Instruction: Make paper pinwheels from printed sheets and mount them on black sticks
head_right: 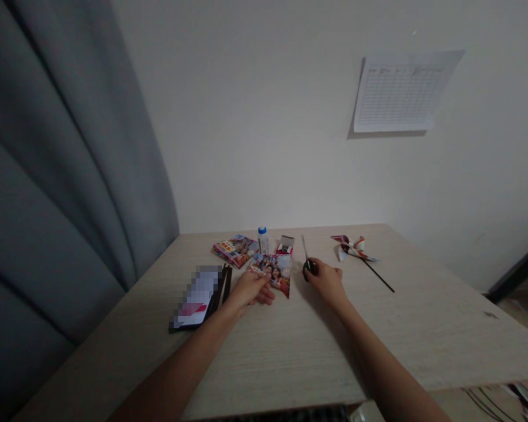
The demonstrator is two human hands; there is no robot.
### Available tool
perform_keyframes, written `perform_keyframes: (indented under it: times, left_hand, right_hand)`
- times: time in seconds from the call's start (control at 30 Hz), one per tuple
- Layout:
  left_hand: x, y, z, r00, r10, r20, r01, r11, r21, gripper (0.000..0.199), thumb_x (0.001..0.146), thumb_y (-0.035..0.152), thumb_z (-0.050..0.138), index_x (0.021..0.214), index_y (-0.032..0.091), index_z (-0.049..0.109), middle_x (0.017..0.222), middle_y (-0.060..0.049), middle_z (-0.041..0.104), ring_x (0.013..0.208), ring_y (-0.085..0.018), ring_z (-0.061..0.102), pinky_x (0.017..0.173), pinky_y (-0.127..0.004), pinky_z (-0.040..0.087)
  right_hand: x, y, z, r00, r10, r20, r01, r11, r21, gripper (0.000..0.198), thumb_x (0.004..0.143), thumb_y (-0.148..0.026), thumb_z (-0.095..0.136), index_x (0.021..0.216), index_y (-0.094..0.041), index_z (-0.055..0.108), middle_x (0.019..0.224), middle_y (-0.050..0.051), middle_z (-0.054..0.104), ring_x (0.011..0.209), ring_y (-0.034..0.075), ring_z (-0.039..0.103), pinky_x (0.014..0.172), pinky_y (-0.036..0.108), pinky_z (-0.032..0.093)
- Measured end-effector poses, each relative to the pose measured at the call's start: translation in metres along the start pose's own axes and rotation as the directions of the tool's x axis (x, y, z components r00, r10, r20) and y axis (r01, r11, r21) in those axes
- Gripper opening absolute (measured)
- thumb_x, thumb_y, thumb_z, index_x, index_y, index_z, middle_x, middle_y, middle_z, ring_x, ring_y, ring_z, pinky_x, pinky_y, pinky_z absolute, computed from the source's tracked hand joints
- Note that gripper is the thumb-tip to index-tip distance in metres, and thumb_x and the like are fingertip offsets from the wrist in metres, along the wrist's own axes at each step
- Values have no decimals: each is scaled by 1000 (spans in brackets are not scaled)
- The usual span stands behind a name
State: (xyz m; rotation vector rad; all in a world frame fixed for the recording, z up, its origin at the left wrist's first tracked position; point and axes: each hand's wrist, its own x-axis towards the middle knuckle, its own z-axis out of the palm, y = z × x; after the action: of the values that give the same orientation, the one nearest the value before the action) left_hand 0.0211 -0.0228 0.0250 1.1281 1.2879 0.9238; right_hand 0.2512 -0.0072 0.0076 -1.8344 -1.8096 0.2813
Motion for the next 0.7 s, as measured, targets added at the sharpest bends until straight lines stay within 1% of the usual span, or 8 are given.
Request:
perform_keyframes:
  times: [0.17, 0.23, 0.33, 0.43, 0.5, 0.57, 0.63, 0.7]
  left_hand:
    - [-2, 8, -3, 999, -5, 38, 4, 1000, 21, 47, 79, 60, 67, 77, 13, 64, 55, -9, 70, 42, -16, 64, 40, -18, 29]
    - [-4, 11, -3, 999, 9, 36, -10, 999, 32, 49, 80, 61, 64, 74, 12, 65, 58, -10, 71, 44, -16, 65, 40, -18, 29]
    - [-6, 15, -3, 999, 23, 27, -24, 998, 58, 50, 84, 59, 57, 72, 11, 66, 63, -11, 72, 48, -15, 67, 39, -17, 24]
    - [-6, 18, -2, 998, 67, 10, -67, 996, 56, 46, 89, 53, 51, 76, 11, 67, 65, -10, 73, 51, -15, 68, 38, -17, 22]
    - [-5, 19, -3, 991, 134, -21, -132, 990, 56, 42, 90, 48, 49, 81, 12, 68, 67, -9, 73, 52, -15, 68, 39, -17, 26]
    - [-3, 19, -4, 966, 248, -66, -240, 965, 107, 38, 91, 44, 49, 82, 14, 69, 72, -8, 74, 55, -15, 68, 43, -19, 36]
    - [0, 18, -6, 910, 402, -98, -373, 900, 224, 34, 91, 41, 51, 80, 16, 70, 76, -6, 75, 61, -16, 69, 54, -23, 46]
    - [3, 15, -8, 849, 520, -100, -452, 810, 373, 30, 91, 39, 53, 80, 17, 71, 77, -4, 75, 69, -17, 70, 64, -25, 50]
  right_hand:
    - [1, 3, 2, 1000, 28, -4, -28, 1000, -8, 41, 89, -39, 52, 124, -22, 62, 104, 10, 76, 103, 29, 68, 91, 40, 36]
    - [1, 4, 2, 999, 42, -27, -43, 999, -21, 42, 88, -40, 53, 125, -22, 60, 100, 9, 77, 101, 29, 69, 91, 41, 34]
    - [2, 7, 1, 994, 67, -82, -71, 997, -43, 47, 86, -42, 56, 127, -18, 55, 93, 8, 76, 95, 28, 69, 91, 42, 32]
    - [3, 10, -2, 992, 72, -105, -81, 993, -89, 39, 86, -42, 58, 117, -18, 59, 95, 8, 76, 95, 27, 68, 92, 43, 29]
    - [3, 11, -4, 993, 69, -99, -82, 987, -136, 31, 87, -41, 56, 107, -19, 65, 97, 9, 75, 97, 27, 67, 93, 44, 27]
    - [4, 11, -6, 994, 58, -96, -76, 979, -187, 27, 89, -40, 55, 101, -20, 68, 97, 10, 75, 97, 27, 66, 92, 44, 27]
    - [4, 9, -6, 995, 38, -96, -59, 970, -235, 26, 90, -38, 53, 99, -19, 69, 98, 11, 74, 97, 27, 65, 92, 44, 26]
    - [5, 8, -6, 996, 22, -89, -45, 961, -272, 26, 90, -36, 53, 99, -19, 70, 99, 12, 73, 97, 27, 64, 92, 44, 26]
